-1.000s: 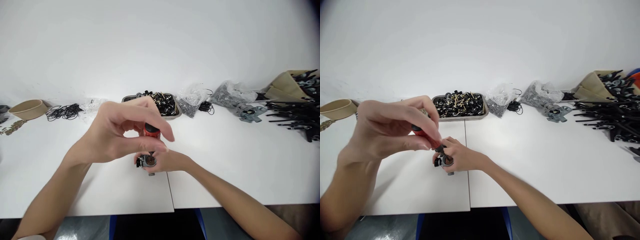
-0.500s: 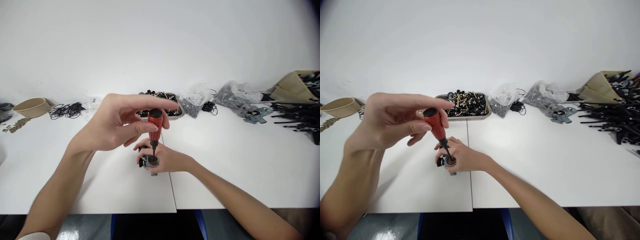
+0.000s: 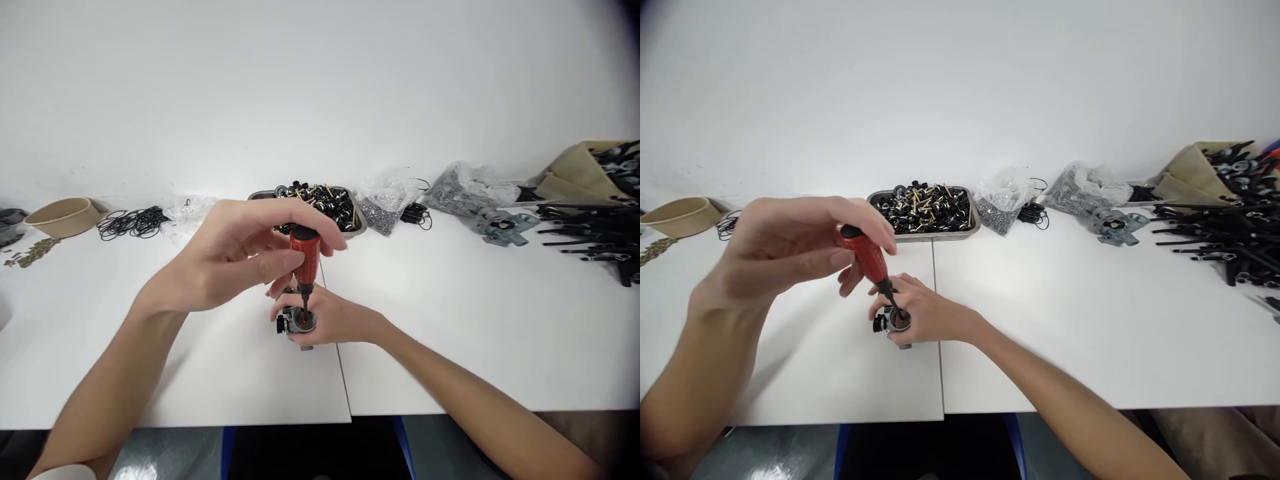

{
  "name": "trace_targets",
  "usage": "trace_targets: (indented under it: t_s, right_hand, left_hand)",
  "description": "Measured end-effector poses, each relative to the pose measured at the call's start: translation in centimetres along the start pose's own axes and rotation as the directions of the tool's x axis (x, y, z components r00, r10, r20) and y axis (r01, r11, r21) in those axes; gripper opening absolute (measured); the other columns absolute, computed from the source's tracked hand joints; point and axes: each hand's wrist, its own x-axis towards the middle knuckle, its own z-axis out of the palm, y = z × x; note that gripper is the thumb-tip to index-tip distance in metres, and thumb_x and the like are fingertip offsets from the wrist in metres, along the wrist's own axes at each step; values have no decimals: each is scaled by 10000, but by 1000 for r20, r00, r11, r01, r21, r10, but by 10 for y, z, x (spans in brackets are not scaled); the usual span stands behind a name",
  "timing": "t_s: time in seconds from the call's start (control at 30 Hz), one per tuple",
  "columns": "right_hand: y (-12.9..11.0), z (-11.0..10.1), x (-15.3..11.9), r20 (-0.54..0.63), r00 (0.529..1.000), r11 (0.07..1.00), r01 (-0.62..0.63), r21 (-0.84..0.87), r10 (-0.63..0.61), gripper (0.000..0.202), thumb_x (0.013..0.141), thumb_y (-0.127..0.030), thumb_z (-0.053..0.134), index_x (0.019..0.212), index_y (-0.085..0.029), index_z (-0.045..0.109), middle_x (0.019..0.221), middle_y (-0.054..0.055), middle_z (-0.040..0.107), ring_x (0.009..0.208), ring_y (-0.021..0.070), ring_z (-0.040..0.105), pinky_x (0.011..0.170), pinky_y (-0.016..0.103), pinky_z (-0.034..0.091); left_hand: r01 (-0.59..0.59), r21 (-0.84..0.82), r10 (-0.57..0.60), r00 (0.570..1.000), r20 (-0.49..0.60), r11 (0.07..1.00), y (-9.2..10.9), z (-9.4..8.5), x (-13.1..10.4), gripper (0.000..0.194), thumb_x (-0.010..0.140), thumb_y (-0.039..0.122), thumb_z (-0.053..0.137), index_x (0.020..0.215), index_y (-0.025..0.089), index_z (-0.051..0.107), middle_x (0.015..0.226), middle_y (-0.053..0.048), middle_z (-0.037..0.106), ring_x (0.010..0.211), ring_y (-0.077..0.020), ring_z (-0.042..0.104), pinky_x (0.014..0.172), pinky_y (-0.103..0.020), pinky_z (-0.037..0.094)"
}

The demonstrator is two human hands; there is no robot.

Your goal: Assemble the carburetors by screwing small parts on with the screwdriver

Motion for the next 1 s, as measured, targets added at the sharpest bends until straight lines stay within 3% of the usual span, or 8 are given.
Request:
trace_targets:
  t_s: [0.13, 0.37, 0.53, 0.67, 0.73, 0.83, 0.93, 1.0]
  right_hand:
    - [9, 1, -4, 4, 996, 993, -85, 87, 85, 717, 725, -282, 775, 1357, -234, 440, 1265, 86, 500, 1142, 239, 512, 981, 394, 459]
    - [22, 5, -2, -125, 992, 962, 23, 273, 12, 680, 687, -278, 804, 1291, -208, 499, 1213, 76, 564, 1066, 221, 578, 947, 397, 500]
    - [22, -8, 7, -176, 984, 966, 19, 256, 27, 629, 691, -279, 802, 1246, -186, 521, 1042, 49, 627, 897, 201, 628, 806, 363, 548]
    - [19, -23, 21, -163, 987, 979, 30, 203, 3, 655, 674, -271, 808, 1255, -186, 517, 1031, 45, 631, 901, 198, 632, 811, 346, 543]
    - [20, -26, 28, -145, 989, 978, 43, 203, -13, 674, 678, -259, 799, 1276, -179, 500, 1059, 50, 622, 898, 184, 626, 823, 337, 536]
    - [21, -24, 37, -135, 991, 984, 31, 176, -7, 692, 674, -250, 791, 1290, -177, 486, 1085, 51, 612, 907, 177, 614, 849, 337, 522]
    - [22, -18, 39, -130, 991, 988, -6, 153, 26, 701, 658, -239, 794, 1290, -186, 495, 1108, 48, 607, 932, 182, 609, 874, 345, 515]
    - [20, -13, 36, -129, 990, 984, -30, 174, 53, 699, 661, -248, 795, 1290, -187, 495, 1097, 45, 610, 923, 183, 614, 871, 352, 521]
  left_hand:
    - [-55, 48, 58, 997, -55, 997, -6, 1, 1, 182, 820, 197, 693, 995, 228, 730, 956, -92, 696, 815, -205, 673, 547, -266, 586]
    - [-70, 66, 80, 983, -164, 995, -6, 9, 0, 334, 877, 192, 617, 1203, 247, 662, 991, -84, 693, 745, -173, 668, 465, -235, 532]
    - [-156, 104, 174, 965, -195, 982, 4, 9, -1, 271, 876, 147, 606, 1126, 214, 687, 1013, -71, 687, 743, -145, 648, 454, -212, 503]
    - [-189, 200, 247, 914, -322, 961, 7, 6, -2, 210, 792, 158, 725, 993, 220, 720, 964, -34, 690, 720, -127, 636, 490, -192, 525]
    - [-191, 192, 251, 896, -367, 963, 5, 2, -2, 301, 792, 120, 714, 1071, 233, 715, 961, -45, 675, 680, -115, 636, 440, -177, 503]
    - [-170, 119, 198, 935, -292, 978, 1, -8, -3, 386, 845, 81, 609, 1201, 220, 665, 962, -73, 662, 655, -115, 637, 391, -175, 490]
    - [-93, 87, 109, 973, -203, 992, -2, -15, -3, 229, 861, 135, 596, 1049, 190, 715, 932, -79, 673, 695, -145, 658, 435, -199, 537]
    - [-77, 106, 99, 970, -222, 991, -1, -16, -3, 128, 830, 177, 661, 936, 189, 732, 924, -74, 676, 668, -144, 663, 434, -201, 529]
